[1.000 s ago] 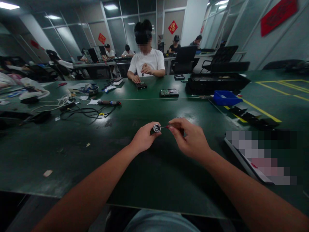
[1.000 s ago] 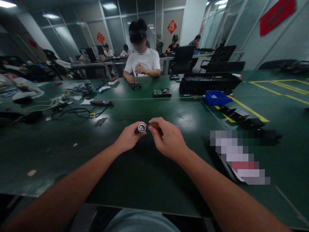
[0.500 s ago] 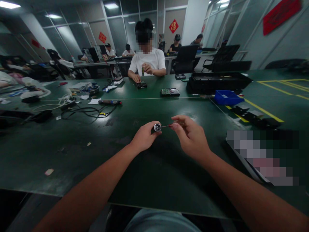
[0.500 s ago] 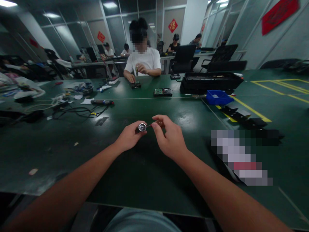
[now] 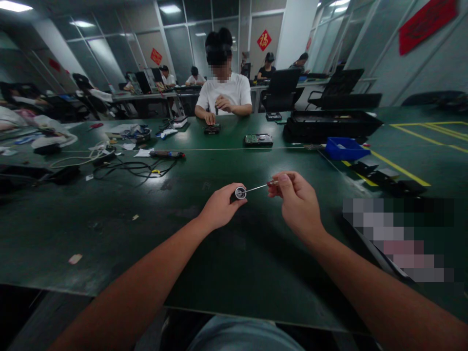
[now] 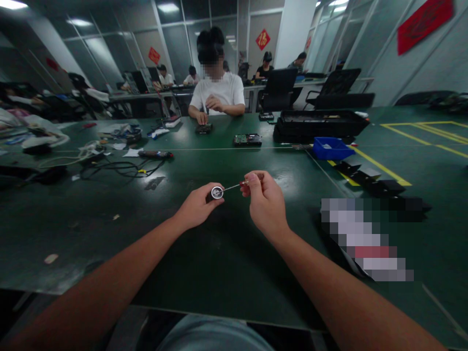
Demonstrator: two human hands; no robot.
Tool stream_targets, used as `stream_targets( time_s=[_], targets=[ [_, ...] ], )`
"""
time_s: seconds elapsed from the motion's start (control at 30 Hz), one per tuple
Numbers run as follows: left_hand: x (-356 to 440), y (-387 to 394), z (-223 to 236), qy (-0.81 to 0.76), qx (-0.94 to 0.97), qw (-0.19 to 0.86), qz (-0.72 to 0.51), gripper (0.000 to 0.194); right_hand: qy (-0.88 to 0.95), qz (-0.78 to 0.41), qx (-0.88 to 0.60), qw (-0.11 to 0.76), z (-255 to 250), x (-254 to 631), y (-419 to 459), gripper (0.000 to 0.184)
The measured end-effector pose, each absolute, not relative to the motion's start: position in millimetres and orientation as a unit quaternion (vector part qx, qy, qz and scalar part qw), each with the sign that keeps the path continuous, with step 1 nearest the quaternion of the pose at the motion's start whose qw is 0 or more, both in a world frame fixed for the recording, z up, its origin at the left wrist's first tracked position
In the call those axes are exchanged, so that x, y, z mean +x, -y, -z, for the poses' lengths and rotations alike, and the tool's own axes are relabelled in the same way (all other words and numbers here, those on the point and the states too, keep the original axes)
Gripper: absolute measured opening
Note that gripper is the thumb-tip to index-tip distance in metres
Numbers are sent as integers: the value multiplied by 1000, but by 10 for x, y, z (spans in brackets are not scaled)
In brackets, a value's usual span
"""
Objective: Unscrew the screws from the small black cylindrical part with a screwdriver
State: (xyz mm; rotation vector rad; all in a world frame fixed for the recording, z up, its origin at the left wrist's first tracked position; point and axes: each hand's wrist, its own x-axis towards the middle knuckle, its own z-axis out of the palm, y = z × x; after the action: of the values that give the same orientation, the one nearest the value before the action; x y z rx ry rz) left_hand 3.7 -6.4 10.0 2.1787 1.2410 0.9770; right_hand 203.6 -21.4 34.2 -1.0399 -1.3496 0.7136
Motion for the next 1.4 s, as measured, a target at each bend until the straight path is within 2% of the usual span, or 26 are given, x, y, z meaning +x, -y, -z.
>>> stream_targets(
  time_s=[0.23, 0.33, 0.5, 0.93, 1.13, 1.4],
  targets=[
    [43, 56, -58, -448, 782, 233, -366, 27, 674, -207, -453, 545, -384, 2014, 305, 23],
    [31, 46, -42, -445, 783, 237, -364, 27, 717, -121, -471, 500, -429, 2041, 329, 24],
    [26, 34, -28, -443, 787, 238, -358, 29, 733, -13, -488, 473, -450, 2069, 348, 36],
    [22, 27, -11, -446, 785, 242, -355, 31, 759, -40, -468, 450, -455, 2057, 393, 27],
    [25, 26, -8, -440, 786, 241, -360, 32, 799, -43, -414, 433, -450, 2074, 372, 18],
    [27, 22, 8, -438, 791, 237, -356, 31, 791, -92, -438, 418, -467, 2061, 366, 21]
  ],
)
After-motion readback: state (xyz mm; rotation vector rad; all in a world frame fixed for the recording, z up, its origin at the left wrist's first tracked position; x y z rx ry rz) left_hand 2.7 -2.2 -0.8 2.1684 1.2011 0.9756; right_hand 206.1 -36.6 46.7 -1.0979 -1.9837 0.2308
